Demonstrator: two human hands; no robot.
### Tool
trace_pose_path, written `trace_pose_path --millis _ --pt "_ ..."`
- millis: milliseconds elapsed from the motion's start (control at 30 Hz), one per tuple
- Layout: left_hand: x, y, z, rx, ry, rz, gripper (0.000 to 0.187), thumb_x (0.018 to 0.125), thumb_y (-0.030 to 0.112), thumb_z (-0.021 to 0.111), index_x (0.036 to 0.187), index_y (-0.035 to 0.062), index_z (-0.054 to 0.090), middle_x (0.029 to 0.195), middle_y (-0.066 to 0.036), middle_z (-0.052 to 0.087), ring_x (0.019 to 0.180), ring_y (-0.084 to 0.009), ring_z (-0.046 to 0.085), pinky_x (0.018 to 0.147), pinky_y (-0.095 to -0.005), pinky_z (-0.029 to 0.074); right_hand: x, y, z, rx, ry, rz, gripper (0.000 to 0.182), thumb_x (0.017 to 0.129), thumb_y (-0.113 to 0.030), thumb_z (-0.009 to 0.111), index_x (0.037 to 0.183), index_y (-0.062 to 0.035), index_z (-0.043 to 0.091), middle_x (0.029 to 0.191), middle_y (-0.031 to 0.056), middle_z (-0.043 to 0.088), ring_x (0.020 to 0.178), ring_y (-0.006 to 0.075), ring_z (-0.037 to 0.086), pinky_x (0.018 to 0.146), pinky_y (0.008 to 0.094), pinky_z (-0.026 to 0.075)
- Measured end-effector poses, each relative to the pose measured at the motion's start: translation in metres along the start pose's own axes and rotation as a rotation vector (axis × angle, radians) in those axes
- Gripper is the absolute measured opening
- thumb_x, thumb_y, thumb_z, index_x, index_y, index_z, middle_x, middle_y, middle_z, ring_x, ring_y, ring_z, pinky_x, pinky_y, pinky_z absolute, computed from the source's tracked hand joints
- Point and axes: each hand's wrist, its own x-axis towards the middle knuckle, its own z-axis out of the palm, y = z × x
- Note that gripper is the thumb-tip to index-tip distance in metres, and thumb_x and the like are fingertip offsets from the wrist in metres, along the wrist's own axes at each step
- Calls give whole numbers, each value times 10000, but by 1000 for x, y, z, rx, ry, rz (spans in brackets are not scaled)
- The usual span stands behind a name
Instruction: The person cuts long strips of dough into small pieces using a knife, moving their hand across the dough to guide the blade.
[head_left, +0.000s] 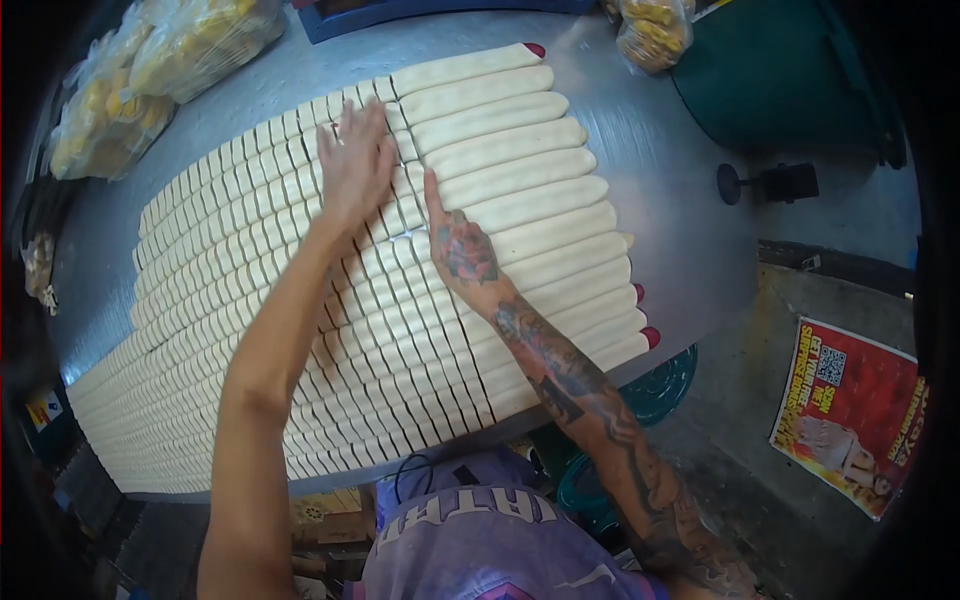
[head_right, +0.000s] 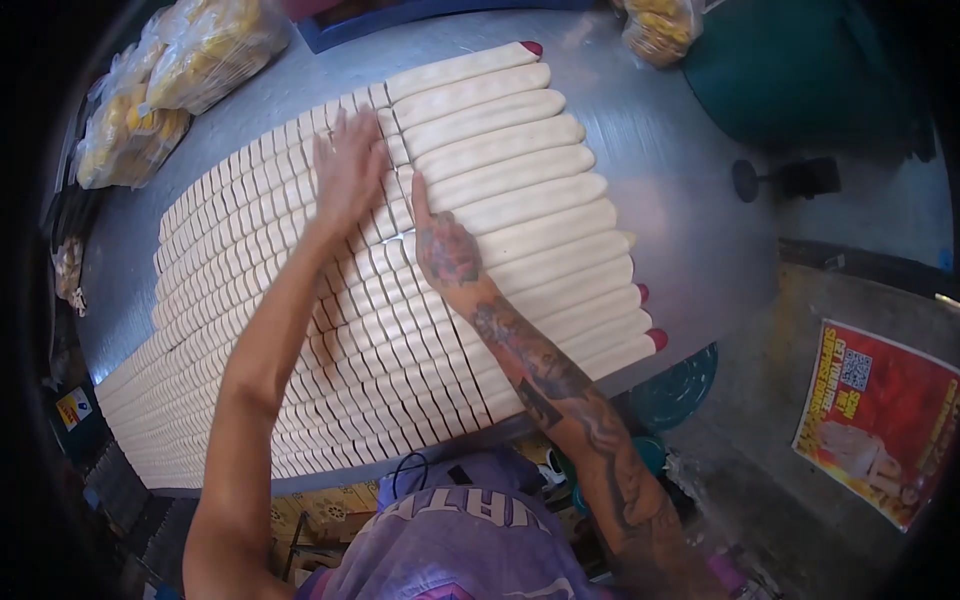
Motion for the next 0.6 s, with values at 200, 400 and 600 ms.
trace_pose_path --millis 200,400,600 --pt "-78 44 9 102 -74 123 603 1138 366 469 1661 66 458 1751 -79 435 1642 -313 351 1320 -665 164 -29 -9 -27 217 95 -46 866 973 -35 575 1736 26 168 928 279 718 866 415 738 784 483 627" --pt "-87 50 7 113 -33 12 619 1151 381 450 1693 86 407 1765 -89 410 1651 -336 328 1306 -697 157 -133 -17 -29 144 -240 148 897 952 -6 557 1746 23 144 943 263 712 824 386 731 750 478 623" --pt "-187 105 -5 81 -265 91 619 1144 353 463 1704 98 398 1770 -77 403 1655 -315 326 1328 -654 130 -172 -6 9 106 147 -28 962 900 -1 576 1748 50 124 819 161 636 734 261 673 660 358 590"
